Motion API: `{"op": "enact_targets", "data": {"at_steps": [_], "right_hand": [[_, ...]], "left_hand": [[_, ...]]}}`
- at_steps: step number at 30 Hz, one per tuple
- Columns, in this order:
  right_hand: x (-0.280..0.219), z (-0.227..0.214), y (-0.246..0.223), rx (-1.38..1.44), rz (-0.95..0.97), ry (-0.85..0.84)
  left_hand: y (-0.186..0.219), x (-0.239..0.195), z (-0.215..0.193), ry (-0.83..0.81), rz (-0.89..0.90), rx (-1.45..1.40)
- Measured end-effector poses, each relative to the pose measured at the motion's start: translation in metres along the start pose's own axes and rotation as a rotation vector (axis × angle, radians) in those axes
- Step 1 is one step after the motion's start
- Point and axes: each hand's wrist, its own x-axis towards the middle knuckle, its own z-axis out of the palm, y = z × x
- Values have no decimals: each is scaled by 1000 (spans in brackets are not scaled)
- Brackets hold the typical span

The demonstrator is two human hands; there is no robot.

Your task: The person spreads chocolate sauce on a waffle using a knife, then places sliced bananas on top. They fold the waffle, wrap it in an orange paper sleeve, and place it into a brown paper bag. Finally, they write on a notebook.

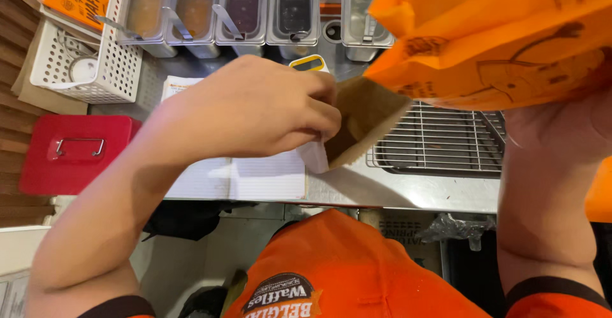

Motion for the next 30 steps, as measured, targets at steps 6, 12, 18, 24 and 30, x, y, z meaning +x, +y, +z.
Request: {"op": "enact_targets", "data": {"at_steps": [6, 12, 18, 24, 30], "right_hand": [[-5, 43, 56, -36, -196, 124], [4, 50, 69, -132, -168, 28], [1, 38, 54, -160, -123, -189], [-20, 38, 67, -252, -130, -326], [-21, 52, 74, -578, 166, -303]], "left_hand": [[-31, -15, 44, 72, -52, -261], [-41, -26, 54, -154, -138, -277], [-49, -37, 52, -101, 17, -377], [-49, -36, 51, -81, -14, -382], [-29, -38, 45, 41, -303, -366]]}}
